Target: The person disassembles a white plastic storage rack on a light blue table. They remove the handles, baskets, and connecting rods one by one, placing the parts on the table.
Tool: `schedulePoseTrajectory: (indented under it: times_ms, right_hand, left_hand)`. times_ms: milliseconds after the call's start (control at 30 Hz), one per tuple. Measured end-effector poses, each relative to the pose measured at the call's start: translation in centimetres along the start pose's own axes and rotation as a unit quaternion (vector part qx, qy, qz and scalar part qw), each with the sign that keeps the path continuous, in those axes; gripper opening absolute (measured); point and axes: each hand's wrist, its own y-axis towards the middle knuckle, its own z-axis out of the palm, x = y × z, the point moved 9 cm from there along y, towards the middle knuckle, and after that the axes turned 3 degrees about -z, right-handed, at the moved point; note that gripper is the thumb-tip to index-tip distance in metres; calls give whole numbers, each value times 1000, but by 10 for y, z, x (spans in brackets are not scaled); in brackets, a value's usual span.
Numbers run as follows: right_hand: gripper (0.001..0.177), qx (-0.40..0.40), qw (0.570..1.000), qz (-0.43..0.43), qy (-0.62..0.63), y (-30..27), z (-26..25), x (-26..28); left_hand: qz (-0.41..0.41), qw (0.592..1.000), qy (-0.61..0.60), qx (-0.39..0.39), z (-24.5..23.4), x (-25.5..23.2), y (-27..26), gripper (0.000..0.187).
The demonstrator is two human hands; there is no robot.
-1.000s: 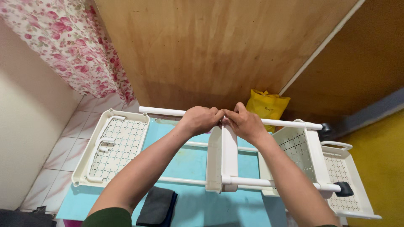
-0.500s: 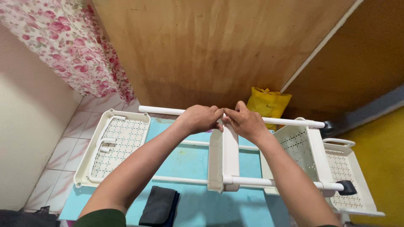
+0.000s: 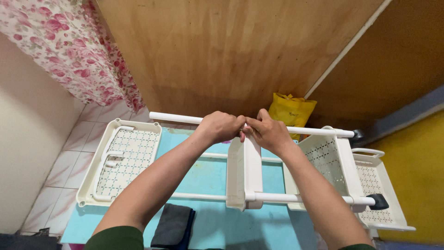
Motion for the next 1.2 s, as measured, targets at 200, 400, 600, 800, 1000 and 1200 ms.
schedulePoseTrajectory:
  times_ms: [200,400,600,800,1000,1200]
  right_hand:
    - [31,1,1000,-8,-1,0,-3,3]
    - [33,-12,1000,-25,7,1,-8,10]
    - [43,-24,998,-54,-38,8,-27,28]
    - [44,-37,994,-91,-52,21,-64,73]
    - [24,-8,998,-47,46,11,-48,153]
    - [38,150,965,125,175,-14,45,217]
  left_hand:
    - [-39,999,-9,31,7,20,1,59]
    - [-32,998,-47,-36,22,29,-11,58]
    - [-48,974,-207,-77,11,40,-32,37]
    - [-68,923,-357,-129,-6,67,-46,32]
    - [-102,756,-640,-92,5,98,-58,25]
    - [-103,676,-721,-115,2,143,-84,26]
